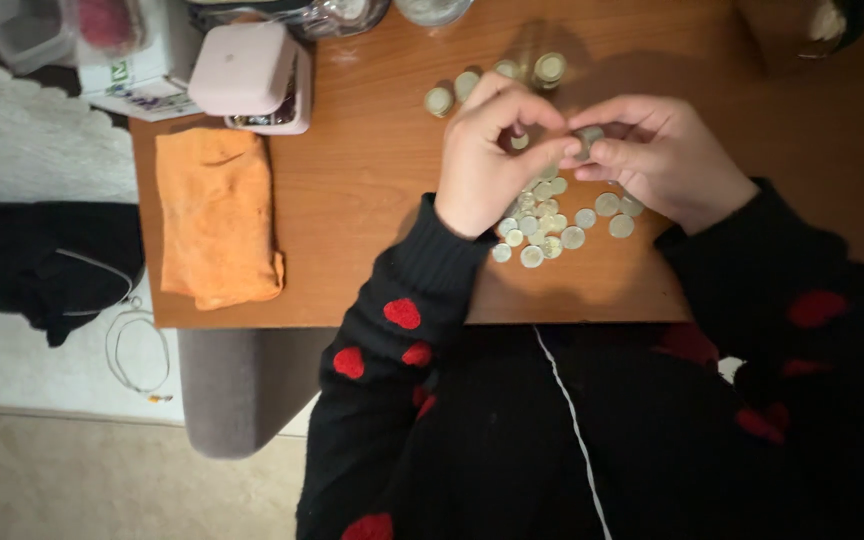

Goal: The person is counting and stacking coins on a wooden table.

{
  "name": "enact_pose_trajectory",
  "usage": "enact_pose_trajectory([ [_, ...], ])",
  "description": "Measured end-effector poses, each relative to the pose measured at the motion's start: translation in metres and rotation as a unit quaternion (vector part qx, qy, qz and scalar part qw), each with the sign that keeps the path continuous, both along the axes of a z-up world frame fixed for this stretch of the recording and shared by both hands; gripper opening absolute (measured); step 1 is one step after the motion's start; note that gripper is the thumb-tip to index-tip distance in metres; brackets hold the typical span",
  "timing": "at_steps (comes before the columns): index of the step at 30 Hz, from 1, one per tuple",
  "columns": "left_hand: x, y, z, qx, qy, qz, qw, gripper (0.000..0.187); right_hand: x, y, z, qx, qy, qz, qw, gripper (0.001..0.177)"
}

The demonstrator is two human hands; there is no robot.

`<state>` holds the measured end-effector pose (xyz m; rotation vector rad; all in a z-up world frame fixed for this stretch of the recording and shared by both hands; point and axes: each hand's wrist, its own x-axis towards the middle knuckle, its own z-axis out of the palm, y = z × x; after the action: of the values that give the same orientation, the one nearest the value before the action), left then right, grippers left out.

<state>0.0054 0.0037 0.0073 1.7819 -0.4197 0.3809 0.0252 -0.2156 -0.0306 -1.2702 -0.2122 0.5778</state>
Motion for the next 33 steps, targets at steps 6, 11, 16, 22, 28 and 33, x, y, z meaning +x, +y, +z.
enact_pose_trajectory([
  [6,-0.043,0.036,0.019,0.055,0.045,0.063,0.995,0.011,0.001,0.004,-0.020,0.123,0.059,-0.032,0.990,0.031],
  [11,-0.079,0.042,-0.027,0.290,0.048,0.061,0.954,0.051,-0.001,0.011,-0.002,0.113,0.065,-0.030,0.991,0.030],
  [16,-0.091,0.018,-0.052,0.394,0.069,0.067,0.914,0.079,-0.012,0.025,0.015,-0.011,-0.038,-0.002,0.999,0.030],
  [22,-0.093,0.003,-0.051,0.419,0.069,0.018,0.905,0.087,-0.014,0.020,0.022,-0.047,-0.089,0.018,0.995,0.028],
  [28,-0.089,0.011,-0.029,0.433,0.061,-0.061,0.897,0.070,-0.015,0.009,0.028,-0.074,-0.083,-0.003,0.994,0.028],
  [33,-0.069,0.025,0.007,0.201,0.016,0.073,0.977,0.031,-0.014,0.002,0.023,0.029,-0.025,-0.051,0.998,0.028],
])
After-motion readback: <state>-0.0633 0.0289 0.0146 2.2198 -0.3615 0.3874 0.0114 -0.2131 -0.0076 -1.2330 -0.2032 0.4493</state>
